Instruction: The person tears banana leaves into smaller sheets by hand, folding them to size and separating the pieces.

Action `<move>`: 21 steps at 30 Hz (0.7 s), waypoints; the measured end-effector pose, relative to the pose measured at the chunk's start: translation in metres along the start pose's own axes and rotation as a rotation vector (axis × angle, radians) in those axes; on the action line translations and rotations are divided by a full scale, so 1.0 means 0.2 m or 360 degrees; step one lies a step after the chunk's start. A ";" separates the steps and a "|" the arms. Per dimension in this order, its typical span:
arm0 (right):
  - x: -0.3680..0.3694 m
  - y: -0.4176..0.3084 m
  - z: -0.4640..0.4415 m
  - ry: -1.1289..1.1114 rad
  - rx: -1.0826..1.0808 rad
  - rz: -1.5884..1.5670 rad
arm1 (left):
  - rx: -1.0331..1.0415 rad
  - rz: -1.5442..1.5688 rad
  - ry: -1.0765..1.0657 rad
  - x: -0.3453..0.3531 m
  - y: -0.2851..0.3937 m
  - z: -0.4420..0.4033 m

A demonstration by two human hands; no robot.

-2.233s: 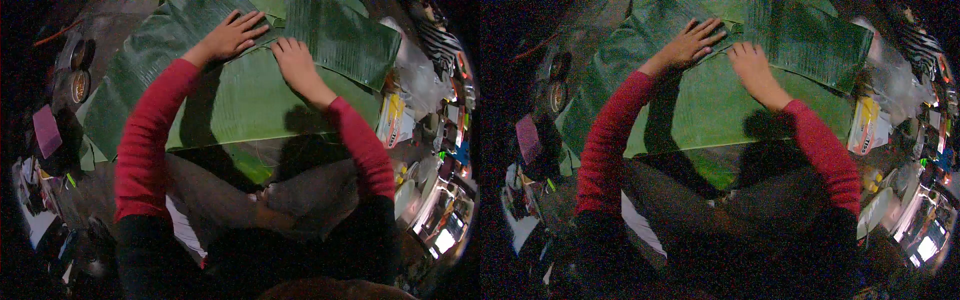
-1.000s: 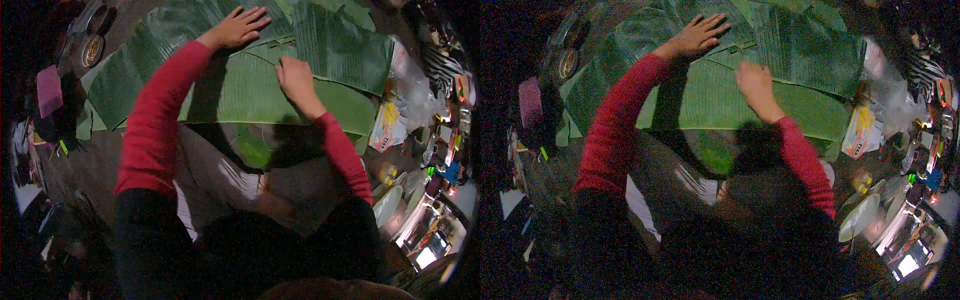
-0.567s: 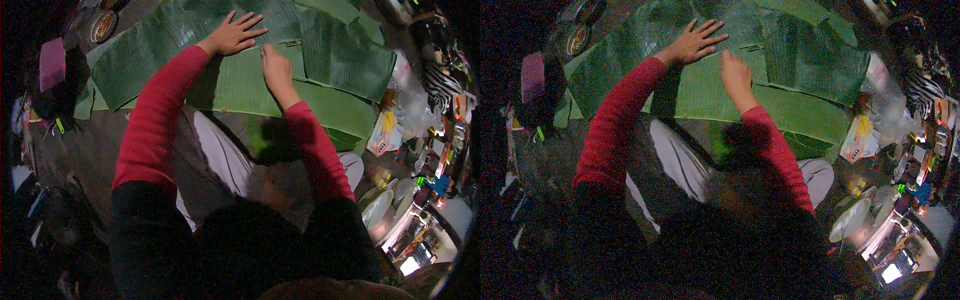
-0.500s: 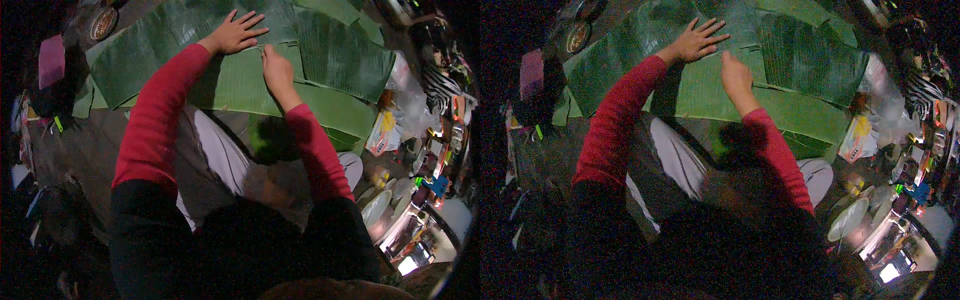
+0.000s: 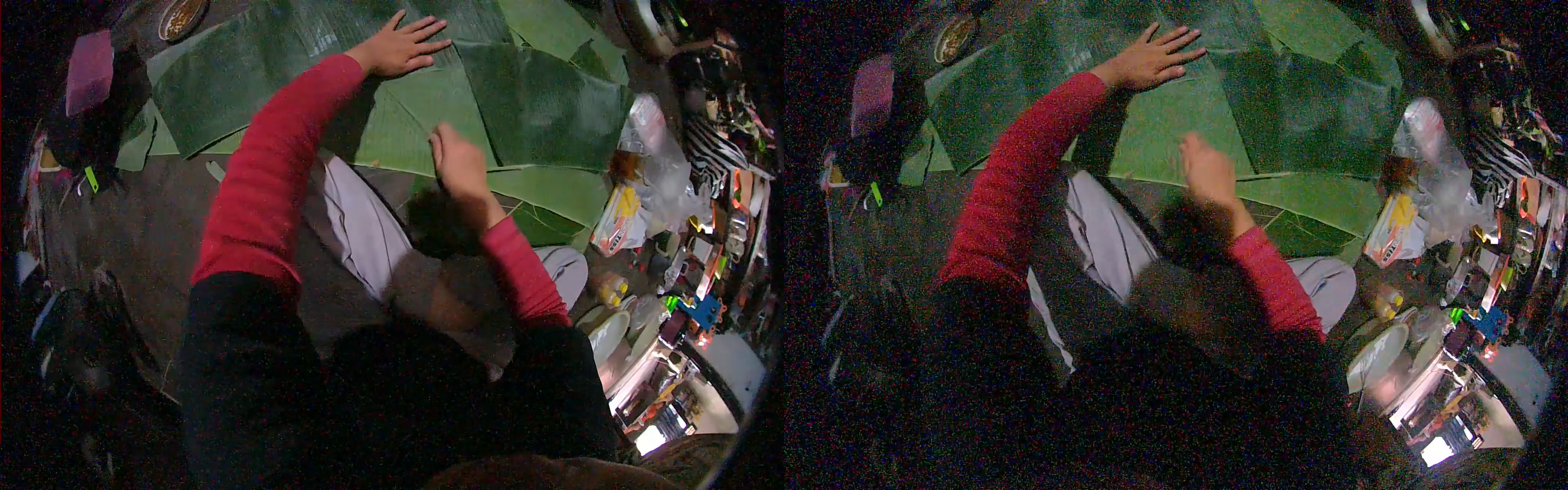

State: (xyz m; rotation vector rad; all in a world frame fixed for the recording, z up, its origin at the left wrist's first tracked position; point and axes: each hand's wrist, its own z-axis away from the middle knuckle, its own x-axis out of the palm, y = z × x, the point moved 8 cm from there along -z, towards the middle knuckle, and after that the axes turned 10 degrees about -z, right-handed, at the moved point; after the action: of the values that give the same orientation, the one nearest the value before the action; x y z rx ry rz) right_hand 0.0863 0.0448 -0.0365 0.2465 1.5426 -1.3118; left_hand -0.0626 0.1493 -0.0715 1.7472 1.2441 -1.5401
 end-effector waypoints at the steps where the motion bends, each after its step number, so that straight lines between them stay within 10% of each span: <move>1: -0.01 0.02 -0.01 -0.0003 -0.0001 0.0007 | 0.0001 0.0135 0.0021 0.02 -0.01 0.01; 12: 0.16 -0.22 -0.35 0.0379 -0.0224 -0.0112 | 0.0036 0.0100 -0.0085 -0.11 -0.12 0.41; 21: 0.26 -0.31 -0.16 0.0015 -0.0161 -0.0018 | -0.0012 0.0091 -0.0075 -0.12 -0.12 0.41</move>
State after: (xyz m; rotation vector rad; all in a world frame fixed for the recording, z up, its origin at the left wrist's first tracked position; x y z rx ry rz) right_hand 0.0018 0.0250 -0.0454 0.1808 1.6155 -1.2389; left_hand -0.1238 0.0847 -0.0643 1.7171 1.1658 -1.5329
